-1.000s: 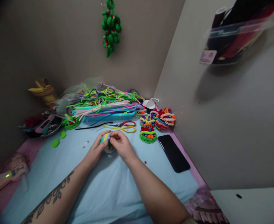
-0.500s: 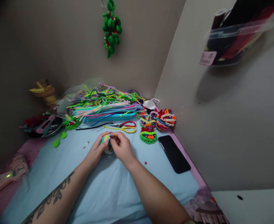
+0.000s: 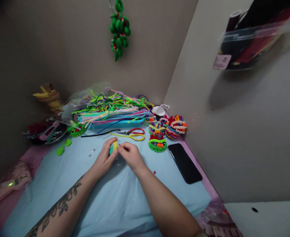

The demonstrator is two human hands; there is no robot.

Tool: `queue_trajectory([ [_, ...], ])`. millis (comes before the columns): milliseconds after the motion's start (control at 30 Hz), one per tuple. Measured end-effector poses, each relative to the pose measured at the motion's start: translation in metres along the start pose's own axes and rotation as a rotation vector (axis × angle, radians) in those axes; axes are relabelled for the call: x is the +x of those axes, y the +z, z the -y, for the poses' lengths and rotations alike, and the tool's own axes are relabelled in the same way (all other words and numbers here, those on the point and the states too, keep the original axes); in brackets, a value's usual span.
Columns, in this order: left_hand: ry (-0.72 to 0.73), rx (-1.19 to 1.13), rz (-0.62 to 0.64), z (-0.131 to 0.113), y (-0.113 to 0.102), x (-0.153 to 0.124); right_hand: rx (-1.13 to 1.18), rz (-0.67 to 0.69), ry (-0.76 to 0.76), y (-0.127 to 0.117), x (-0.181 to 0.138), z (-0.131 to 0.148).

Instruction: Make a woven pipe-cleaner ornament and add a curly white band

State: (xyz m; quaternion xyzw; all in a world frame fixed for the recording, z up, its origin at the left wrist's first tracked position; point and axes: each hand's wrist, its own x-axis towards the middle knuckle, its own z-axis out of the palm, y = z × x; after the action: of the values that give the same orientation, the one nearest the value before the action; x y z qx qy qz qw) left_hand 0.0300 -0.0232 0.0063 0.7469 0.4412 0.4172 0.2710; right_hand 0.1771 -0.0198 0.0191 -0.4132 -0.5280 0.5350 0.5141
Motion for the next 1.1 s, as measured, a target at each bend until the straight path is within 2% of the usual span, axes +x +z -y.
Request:
queue_trajectory([
  [167,0.024,0.034,0.047,0.0043,-0.0003,-0.0003,0.052,0.010,0.080,-0.0030,0.0022,-0.0044],
  [367,0.042,0.019,0.034,0.0012,-0.0025,0.0022,0.094,-0.008,0.072,-0.0024,0.0021,-0.0064],
  [567,-0.136,-0.144,-0.023,0.0044,-0.0014,0.0030,0.221,0.002,0.121,-0.0033,0.0034,-0.0057],
  [667,-0.172,-0.222,-0.019,0.0065,-0.0009,0.0031,0.253,0.034,0.168,-0.0023,0.0036,-0.0055],
  [900,-0.088,-0.041,-0.030,0.0007,-0.0019,0.0038,0.251,-0.064,0.153,0.0033,0.0025,-0.0055],
  [1100,-0.035,0.020,-0.008,-0.0001,0.0005,0.0032,0.280,-0.096,0.181,0.0039,0.0027,-0.0019],
])
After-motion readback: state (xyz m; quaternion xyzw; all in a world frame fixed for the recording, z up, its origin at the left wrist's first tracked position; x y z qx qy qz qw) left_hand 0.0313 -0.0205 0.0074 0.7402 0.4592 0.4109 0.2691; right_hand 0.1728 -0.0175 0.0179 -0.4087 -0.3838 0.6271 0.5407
